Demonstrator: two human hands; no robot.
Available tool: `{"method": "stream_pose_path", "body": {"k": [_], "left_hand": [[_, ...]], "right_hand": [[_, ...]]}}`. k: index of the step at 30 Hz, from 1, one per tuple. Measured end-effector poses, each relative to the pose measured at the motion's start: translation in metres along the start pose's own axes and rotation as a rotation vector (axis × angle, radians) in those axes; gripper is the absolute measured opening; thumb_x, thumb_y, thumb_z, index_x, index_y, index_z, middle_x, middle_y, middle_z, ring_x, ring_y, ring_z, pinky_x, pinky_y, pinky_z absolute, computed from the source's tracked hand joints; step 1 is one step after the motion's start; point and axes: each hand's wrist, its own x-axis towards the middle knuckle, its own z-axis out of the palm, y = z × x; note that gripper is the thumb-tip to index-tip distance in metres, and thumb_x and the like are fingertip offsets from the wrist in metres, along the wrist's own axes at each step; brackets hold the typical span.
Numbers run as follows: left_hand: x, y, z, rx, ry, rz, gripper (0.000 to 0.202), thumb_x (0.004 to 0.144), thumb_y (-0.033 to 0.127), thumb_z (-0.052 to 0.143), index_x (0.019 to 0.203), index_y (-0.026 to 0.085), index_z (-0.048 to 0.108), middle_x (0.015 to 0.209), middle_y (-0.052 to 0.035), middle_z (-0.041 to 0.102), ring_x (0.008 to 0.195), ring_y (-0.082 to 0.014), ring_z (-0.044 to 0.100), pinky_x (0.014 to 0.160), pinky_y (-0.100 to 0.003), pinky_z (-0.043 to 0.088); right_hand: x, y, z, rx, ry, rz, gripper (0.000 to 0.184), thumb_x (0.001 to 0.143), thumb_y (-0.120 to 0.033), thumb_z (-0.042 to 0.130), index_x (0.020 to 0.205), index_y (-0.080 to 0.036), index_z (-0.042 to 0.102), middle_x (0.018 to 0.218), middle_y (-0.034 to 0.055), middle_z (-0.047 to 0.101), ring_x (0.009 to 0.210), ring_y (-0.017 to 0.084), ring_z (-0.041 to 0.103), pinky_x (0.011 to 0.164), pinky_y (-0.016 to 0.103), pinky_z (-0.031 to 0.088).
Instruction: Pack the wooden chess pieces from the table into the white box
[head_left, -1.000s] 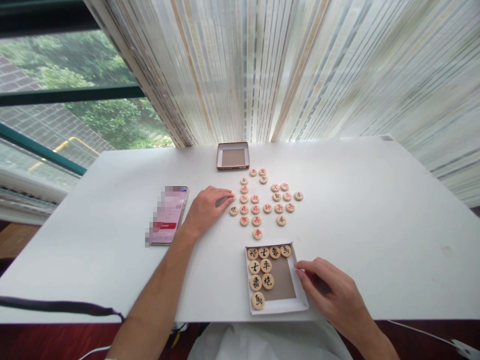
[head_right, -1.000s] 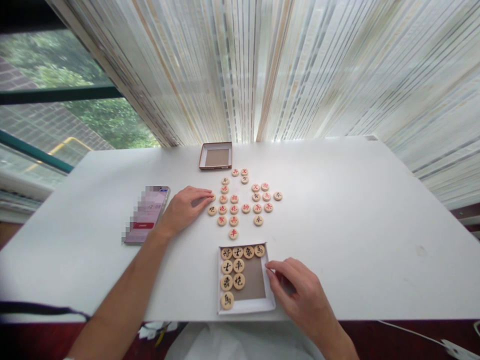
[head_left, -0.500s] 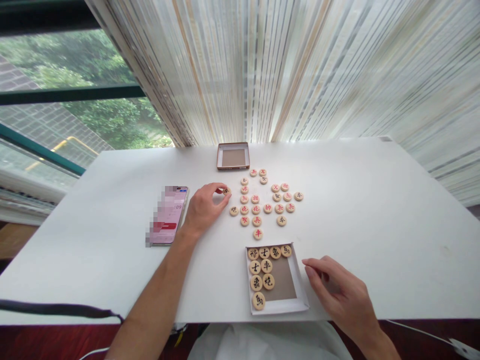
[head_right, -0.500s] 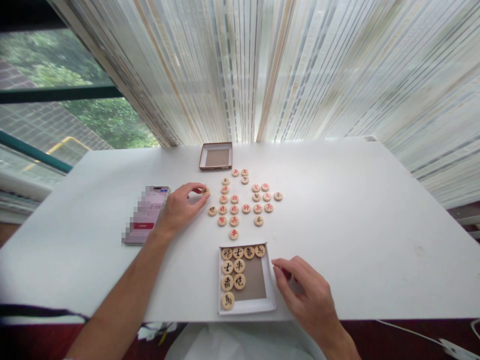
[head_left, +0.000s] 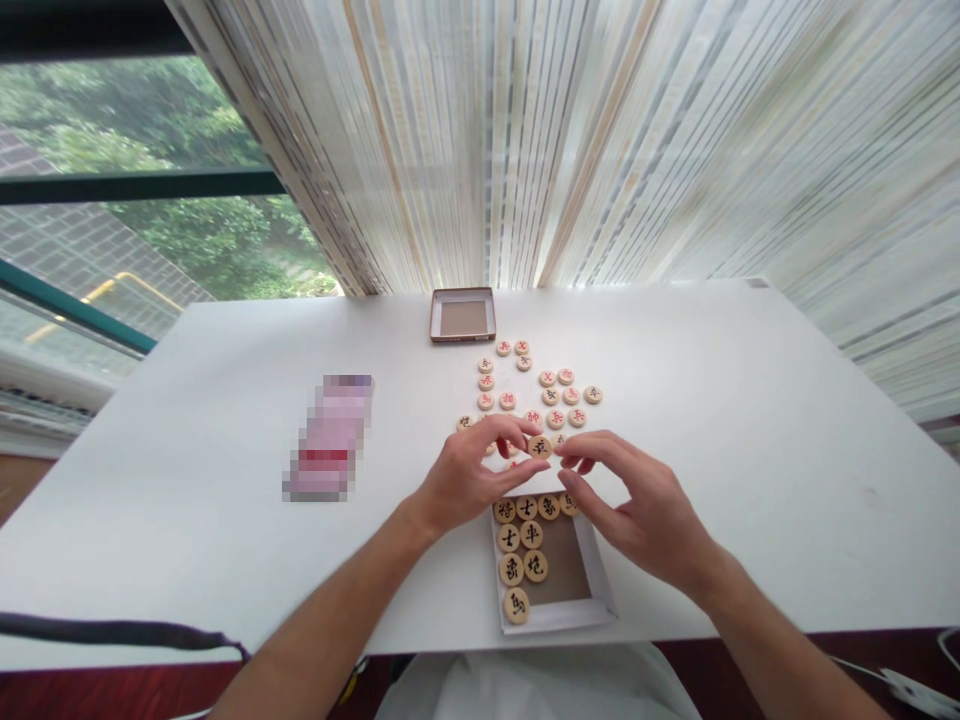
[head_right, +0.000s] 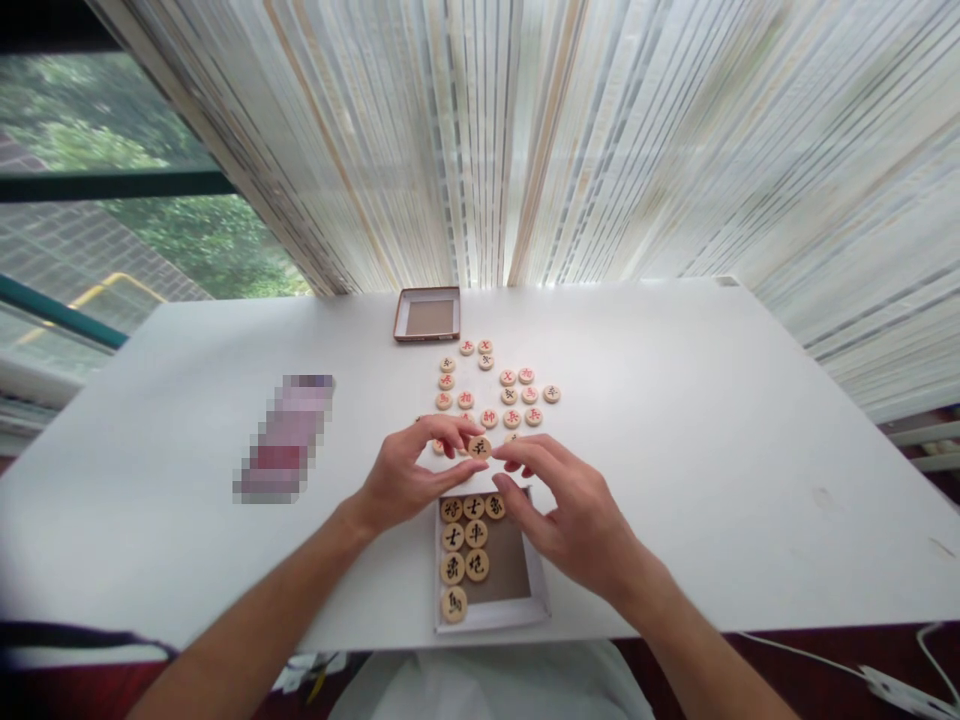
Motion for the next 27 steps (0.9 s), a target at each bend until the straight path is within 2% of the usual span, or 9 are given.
{"method": "stream_pose_path", "body": {"k": [5, 7, 10, 13, 16, 21, 27], "left_hand": [[0.001, -0.002, -0.004, -0.003, 0.032, -0.029, 0.026, 0.086, 0.026, 0.080, 0.080, 0.020, 0.055, 0.105, -0.0103, 0.077, 0.091, -0.0191, 0.074, 0.074, -0.032, 0.061], [0.002, -0.002, -0.005, 0.007, 0.034, -0.028, 0.027, 0.086, 0.027, 0.079, 0.079, 0.021, 0.054, 0.105, -0.0105, 0.077, 0.088, -0.0188, 0.073, 0.078, -0.035, 0.062], [0.002, -0.002, -0.005, 0.042, 0.027, -0.027, 0.026, 0.086, 0.026, 0.079, 0.079, 0.021, 0.055, 0.104, -0.0099, 0.077, 0.093, -0.0201, 0.073, 0.080, -0.036, 0.062], [0.001, -0.004, -0.005, 0.033, 0.016, -0.037, 0.023, 0.085, 0.024, 0.081, 0.086, 0.020, 0.058, 0.106, -0.0089, 0.076, 0.096, -0.0196, 0.072, 0.076, -0.032, 0.060], [0.000, -0.006, -0.005, 0.024, -0.016, -0.046, 0.023, 0.085, 0.024, 0.081, 0.098, 0.020, 0.062, 0.109, -0.0078, 0.075, 0.089, -0.0167, 0.071, 0.071, -0.029, 0.058], [0.000, -0.008, -0.006, 0.043, -0.062, -0.015, 0.035, 0.085, 0.025, 0.081, 0.116, 0.020, 0.065, 0.107, -0.0072, 0.073, 0.080, -0.0142, 0.067, 0.070, -0.029, 0.058], [0.002, -0.007, -0.008, 0.024, -0.082, 0.003, 0.023, 0.089, 0.024, 0.076, 0.110, 0.020, 0.069, 0.099, -0.0059, 0.074, 0.075, -0.0131, 0.067, 0.070, -0.029, 0.059]], "right_hand": [[0.025, 0.005, 0.006, 0.129, -0.107, 0.205, 0.013, 0.100, -0.034, 0.060, 0.106, -0.023, 0.064, 0.095, 0.0057, 0.074, 0.083, 0.019, 0.071, 0.068, 0.028, 0.060], [0.034, 0.009, 0.009, 0.227, -0.137, 0.241, 0.016, 0.099, -0.037, 0.061, 0.102, -0.022, 0.063, 0.091, 0.0053, 0.074, 0.082, 0.019, 0.072, 0.068, 0.028, 0.059], [0.042, 0.015, 0.016, 0.317, -0.132, 0.246, 0.021, 0.097, -0.042, 0.064, 0.093, -0.021, 0.063, 0.085, 0.0041, 0.072, 0.077, 0.018, 0.070, 0.069, 0.029, 0.058], [0.041, 0.022, 0.022, 0.410, -0.109, 0.249, 0.022, 0.097, -0.042, 0.066, 0.091, -0.021, 0.062, 0.084, 0.0035, 0.069, 0.078, 0.018, 0.069, 0.071, 0.029, 0.058], [0.034, 0.028, 0.027, 0.496, -0.087, 0.265, 0.021, 0.097, -0.041, 0.067, 0.092, -0.022, 0.062, 0.087, 0.0036, 0.068, 0.082, 0.019, 0.070, 0.074, 0.031, 0.058], [0.027, 0.033, 0.028, 0.516, -0.046, 0.262, 0.020, 0.096, -0.040, 0.068, 0.095, -0.021, 0.063, 0.088, 0.0034, 0.069, 0.082, 0.018, 0.070, 0.076, 0.031, 0.059], [0.025, 0.033, 0.027, 0.533, -0.015, 0.252, 0.017, 0.095, -0.037, 0.070, 0.099, -0.021, 0.066, 0.090, 0.0042, 0.070, 0.082, 0.018, 0.071, 0.077, 0.032, 0.062]]}}
